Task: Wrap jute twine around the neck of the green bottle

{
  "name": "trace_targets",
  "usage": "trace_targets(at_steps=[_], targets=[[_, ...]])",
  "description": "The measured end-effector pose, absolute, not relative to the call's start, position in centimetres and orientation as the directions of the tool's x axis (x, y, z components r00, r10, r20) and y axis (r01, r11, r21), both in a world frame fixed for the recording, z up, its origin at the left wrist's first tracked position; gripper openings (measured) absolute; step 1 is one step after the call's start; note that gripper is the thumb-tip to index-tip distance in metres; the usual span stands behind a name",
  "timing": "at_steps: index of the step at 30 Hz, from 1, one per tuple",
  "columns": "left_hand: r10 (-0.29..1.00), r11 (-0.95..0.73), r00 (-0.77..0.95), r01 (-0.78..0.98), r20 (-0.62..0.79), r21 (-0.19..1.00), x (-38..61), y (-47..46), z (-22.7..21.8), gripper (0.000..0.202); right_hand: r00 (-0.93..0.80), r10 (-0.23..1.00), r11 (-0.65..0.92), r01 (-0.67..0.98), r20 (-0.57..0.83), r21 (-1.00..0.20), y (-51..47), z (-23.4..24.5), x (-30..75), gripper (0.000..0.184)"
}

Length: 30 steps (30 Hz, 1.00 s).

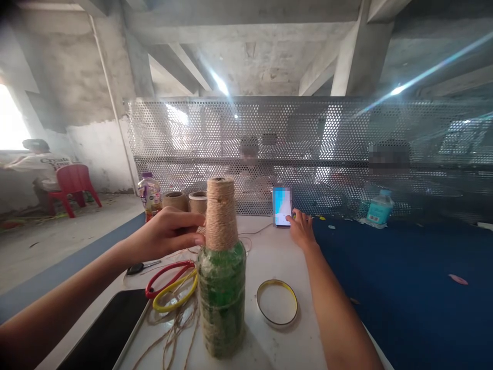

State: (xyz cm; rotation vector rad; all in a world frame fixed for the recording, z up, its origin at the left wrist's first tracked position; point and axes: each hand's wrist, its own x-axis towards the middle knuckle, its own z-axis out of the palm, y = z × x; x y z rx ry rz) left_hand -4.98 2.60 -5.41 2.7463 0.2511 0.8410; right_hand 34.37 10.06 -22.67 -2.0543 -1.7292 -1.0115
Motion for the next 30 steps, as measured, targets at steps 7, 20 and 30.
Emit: trace_targets(at_steps=[7,20,30], targets=[[0.235,-0.958,0.819,0.103,0.524,0.269,-4.91,2.51,-5.30,0.031,0.119,0.715,-0.322,0.931,0.689,0.174,10.24,-23.16,34.72,0.037],[0.232,-0.959,0.820,0.103,0.522,0.265,-4.90,2.70,-5.40,0.030,0.098,0.723,-0.315,0.928,0.684,0.201,10.03,-22.92,34.52,0.034],[0.237,-0.954,0.819,0.094,0.523,0.284,-4.91,2.55,-5.28,0.028,0.071,0.738,-0.294,0.929,0.672,0.224,10.14,-22.95,34.63,0.033]])
